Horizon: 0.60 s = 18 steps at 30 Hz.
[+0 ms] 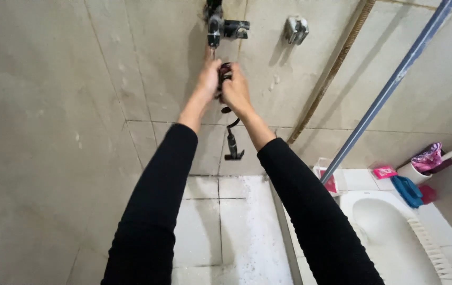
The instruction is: The person scrubs a mop head with a pink sponge, then rinses the sponge and mop head with a handheld shower head. They rinse the shower head, faucet, and surrounding wall tiles, and finally rinse the mop handle and floor area.
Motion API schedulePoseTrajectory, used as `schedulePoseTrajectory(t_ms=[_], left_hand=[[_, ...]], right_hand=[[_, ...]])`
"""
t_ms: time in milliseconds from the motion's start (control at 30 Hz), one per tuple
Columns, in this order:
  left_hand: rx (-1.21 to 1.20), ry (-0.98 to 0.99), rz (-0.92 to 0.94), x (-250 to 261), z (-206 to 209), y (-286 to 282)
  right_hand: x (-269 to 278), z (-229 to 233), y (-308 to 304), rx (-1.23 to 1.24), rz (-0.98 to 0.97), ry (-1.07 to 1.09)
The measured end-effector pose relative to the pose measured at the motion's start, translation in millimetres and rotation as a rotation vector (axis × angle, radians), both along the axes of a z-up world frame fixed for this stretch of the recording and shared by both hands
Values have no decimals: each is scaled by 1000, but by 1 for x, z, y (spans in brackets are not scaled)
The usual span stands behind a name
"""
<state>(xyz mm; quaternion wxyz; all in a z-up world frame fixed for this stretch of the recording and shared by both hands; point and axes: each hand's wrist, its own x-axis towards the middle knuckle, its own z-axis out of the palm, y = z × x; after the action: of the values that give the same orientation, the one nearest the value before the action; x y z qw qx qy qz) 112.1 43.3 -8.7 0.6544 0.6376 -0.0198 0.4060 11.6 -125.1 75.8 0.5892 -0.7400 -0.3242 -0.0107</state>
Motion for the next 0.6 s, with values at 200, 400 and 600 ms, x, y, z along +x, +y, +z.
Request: schedulePoseTrajectory(t_ms=[200, 400, 600], left_hand=[[-228, 568, 117, -218, 50, -132], [-50, 661, 276, -172, -85, -105], [-925, 354, 211, -145, -73, -63]], right_hand=[[47, -60, 34, 218, -115, 330], [83, -98, 70, 275, 108, 440], [-42, -36, -20, 133, -56, -219]])
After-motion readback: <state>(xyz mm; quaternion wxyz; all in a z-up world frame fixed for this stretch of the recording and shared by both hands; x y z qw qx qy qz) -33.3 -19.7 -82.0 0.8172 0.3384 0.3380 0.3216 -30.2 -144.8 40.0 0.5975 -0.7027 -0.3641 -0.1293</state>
